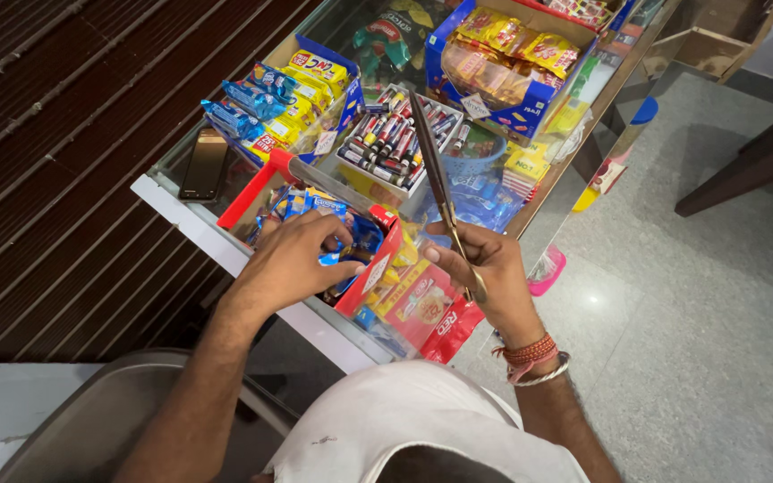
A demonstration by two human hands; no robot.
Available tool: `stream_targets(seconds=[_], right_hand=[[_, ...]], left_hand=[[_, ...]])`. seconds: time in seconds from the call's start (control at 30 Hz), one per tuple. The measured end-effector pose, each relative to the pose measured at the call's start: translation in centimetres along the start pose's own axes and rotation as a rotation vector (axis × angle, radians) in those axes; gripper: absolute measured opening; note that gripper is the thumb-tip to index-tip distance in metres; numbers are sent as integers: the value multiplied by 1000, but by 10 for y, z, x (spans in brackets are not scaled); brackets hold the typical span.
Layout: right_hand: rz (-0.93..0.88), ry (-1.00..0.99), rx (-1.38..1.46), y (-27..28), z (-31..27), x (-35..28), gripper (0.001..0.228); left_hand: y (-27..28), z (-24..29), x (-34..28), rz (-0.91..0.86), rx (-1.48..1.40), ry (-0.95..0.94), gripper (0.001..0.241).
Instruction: The person uses shears to cut open multiple blue and yellow snack packets on a glass display counter. The cut packets are placed into a red tray on the counter.
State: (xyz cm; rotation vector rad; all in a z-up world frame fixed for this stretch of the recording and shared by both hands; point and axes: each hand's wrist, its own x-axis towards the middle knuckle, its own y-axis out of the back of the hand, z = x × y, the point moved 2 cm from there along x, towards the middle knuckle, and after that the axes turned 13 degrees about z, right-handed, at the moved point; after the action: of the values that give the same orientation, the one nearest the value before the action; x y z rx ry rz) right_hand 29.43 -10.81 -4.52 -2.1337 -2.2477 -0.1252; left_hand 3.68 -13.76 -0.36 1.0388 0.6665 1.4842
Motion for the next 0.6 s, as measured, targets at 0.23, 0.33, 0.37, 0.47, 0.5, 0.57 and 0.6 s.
stream_targets(seconds=[0.23,0.33,0.37,0.47,0.5,0.57,0.6], right_hand=[[-6,-9,-2,0,-2,-5,41],[1,-11,-7,0,-3,-7,41],[3,-13,-11,0,-3,-7,41],[5,-11,-17,0,-5,-9,41],[5,-10,-17,0,-5,-11,41],[10,-10,-26,0,-5,-12,41],[13,-9,-30,0,-4,-13,41]], left_hand=[[-6,-6,-6,37,56,-35,43],[-11,-14,-6,33,5,-72,38],[-12,-15,-5,35,-44,-107,35],[-11,-18,-5,71,1,-133,26],[-9,-18,-5,88,48,-128,23],[-3,-18,-4,113,10,-122,27],[-1,-17,-4,126,-8,-118,29]])
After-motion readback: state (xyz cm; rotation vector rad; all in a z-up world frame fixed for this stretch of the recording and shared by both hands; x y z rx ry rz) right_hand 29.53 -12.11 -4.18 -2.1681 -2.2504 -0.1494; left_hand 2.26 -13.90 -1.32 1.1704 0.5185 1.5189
